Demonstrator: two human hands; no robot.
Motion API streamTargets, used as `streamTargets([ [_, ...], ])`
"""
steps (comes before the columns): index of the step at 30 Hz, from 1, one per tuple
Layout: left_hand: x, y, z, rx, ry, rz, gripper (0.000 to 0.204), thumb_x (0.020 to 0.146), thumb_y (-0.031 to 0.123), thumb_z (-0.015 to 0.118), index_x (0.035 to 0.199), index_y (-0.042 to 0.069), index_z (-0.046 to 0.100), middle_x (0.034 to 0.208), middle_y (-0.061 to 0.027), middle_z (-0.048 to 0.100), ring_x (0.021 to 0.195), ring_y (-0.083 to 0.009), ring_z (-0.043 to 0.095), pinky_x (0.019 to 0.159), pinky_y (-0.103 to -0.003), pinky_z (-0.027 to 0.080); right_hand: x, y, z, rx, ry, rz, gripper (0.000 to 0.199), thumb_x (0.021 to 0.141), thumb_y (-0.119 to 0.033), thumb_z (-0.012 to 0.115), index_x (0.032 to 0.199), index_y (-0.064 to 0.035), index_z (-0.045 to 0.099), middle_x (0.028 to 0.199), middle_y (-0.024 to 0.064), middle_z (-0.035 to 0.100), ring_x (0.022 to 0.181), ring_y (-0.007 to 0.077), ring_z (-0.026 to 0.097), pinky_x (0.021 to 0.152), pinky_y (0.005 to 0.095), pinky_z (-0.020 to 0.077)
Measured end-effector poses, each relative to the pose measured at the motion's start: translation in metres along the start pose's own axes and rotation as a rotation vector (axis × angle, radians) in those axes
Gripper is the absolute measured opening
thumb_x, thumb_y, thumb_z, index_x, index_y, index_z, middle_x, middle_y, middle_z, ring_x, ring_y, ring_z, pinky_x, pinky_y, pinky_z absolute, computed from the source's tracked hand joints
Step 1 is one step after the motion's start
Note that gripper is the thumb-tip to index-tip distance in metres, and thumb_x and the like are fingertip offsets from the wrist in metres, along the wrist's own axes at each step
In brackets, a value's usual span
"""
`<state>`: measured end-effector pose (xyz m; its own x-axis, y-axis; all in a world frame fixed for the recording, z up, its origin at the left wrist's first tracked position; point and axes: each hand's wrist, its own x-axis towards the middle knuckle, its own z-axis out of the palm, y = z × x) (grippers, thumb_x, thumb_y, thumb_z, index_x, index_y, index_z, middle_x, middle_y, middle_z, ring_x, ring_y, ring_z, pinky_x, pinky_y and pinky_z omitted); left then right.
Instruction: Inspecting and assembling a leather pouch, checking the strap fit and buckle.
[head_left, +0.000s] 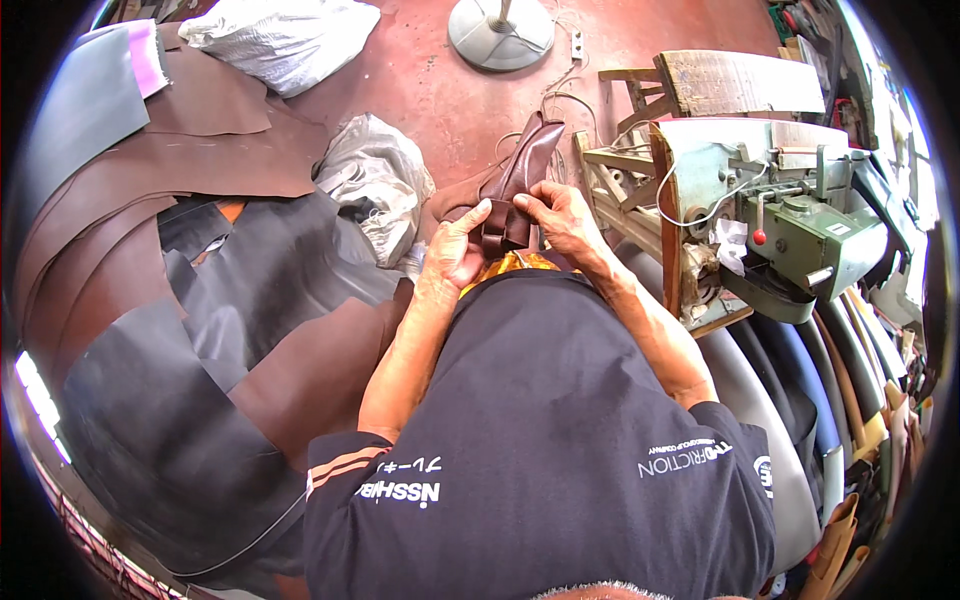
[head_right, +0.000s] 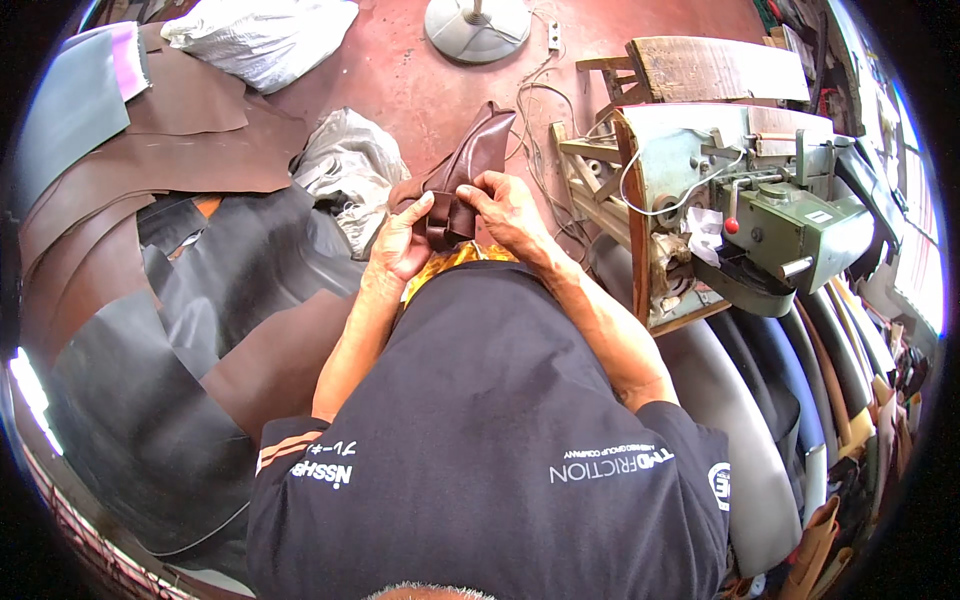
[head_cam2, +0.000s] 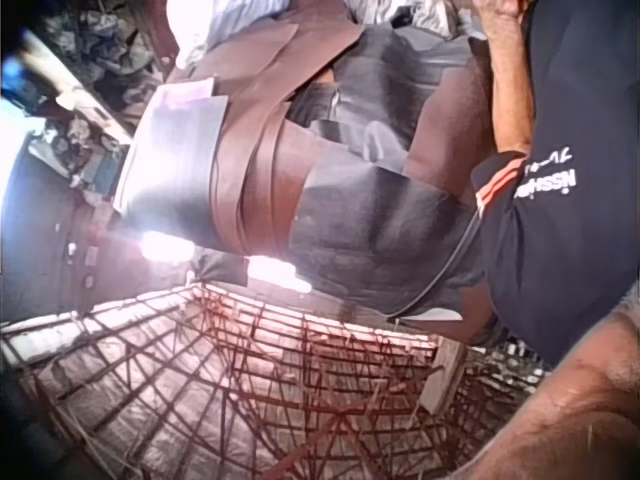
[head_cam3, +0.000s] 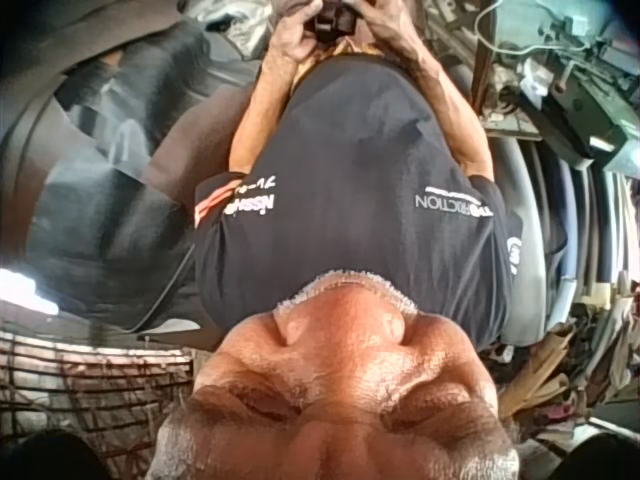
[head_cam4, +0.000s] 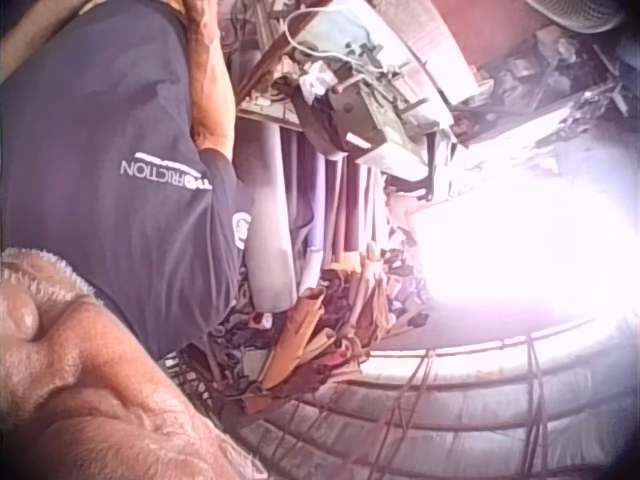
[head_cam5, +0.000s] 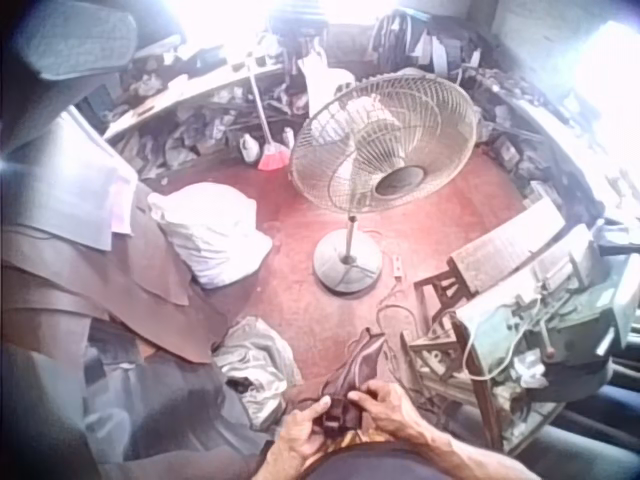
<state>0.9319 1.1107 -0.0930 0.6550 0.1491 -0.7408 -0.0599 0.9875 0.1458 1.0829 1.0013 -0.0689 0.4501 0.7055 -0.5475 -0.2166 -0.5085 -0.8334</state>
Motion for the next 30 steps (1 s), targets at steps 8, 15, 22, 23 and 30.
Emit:
streamTargets([
  [8,-0.002,-0.003,0.006,-0.038,-0.082,0.022,0.019,0.093,0.012,0.061,0.107,-0.001,0.063,0.103,-0.0112,0.068,0.095,-0.0242,0.066,0.089,-0.044,0.054,-0.002,-0.009,0.003,-0.165,0.151,-0.095,0.022,0.090,-0.017,0.063,0.103,0.0005,0.059,0.075,0.0126,0.063,0.070,0.0210,0.061,0.067,0.0331,0.0481],
  [15,0.005,-0.008,0.006,-0.045,-0.138,-0.009,0.022,0.092,0.016,0.062,0.106,-0.001,0.064,0.098,-0.0108,0.069,0.087,-0.0257,0.067,0.079,-0.041,0.054,-0.015,-0.020,0.004,-0.605,0.180,-0.494,0.036,0.083,-0.014,0.068,0.118,-0.0081,0.060,0.100,0.0157,0.057,0.088,0.0322,0.059,0.076,0.0400,0.0492],
  [22,0.012,-0.021,0.002,-0.015,-0.091,0.043,0.023,0.093,0.024,0.061,0.106,0.004,0.065,0.098,-0.0080,0.068,0.090,-0.0259,0.064,0.088,-0.043,0.049,-0.009,-0.008,0.007,-0.565,0.255,-0.570,0.017,0.077,-0.011,0.072,0.092,-0.0036,0.067,0.094,0.0127,0.055,0.087,0.0300,0.059,0.075,0.0385,0.0497],
  [23,0.012,-0.022,0.002,-0.033,-0.083,0.027,0.022,0.093,0.024,0.062,0.104,0.005,0.065,0.098,-0.0081,0.068,0.089,-0.0259,0.064,0.088,-0.043,0.049,-0.008,-0.008,0.008,-0.525,0.242,-0.537,0.017,0.077,-0.011,0.072,0.091,-0.0034,0.066,0.094,0.0127,0.055,0.087,0.0302,0.059,0.075,0.0386,0.0499],
  [30,0.023,-0.031,-0.006,-0.183,0.006,0.032,0.015,0.091,0.016,0.065,0.096,0.001,0.066,0.092,-0.0095,0.069,0.085,-0.0224,0.066,0.080,-0.041,0.053,-0.009,-0.001,0.007,-0.447,0.216,-0.533,0.013,0.078,-0.007,0.071,0.089,-0.0019,0.065,0.095,0.0126,0.055,0.086,0.0304,0.060,0.075,0.0383,0.0504],
])
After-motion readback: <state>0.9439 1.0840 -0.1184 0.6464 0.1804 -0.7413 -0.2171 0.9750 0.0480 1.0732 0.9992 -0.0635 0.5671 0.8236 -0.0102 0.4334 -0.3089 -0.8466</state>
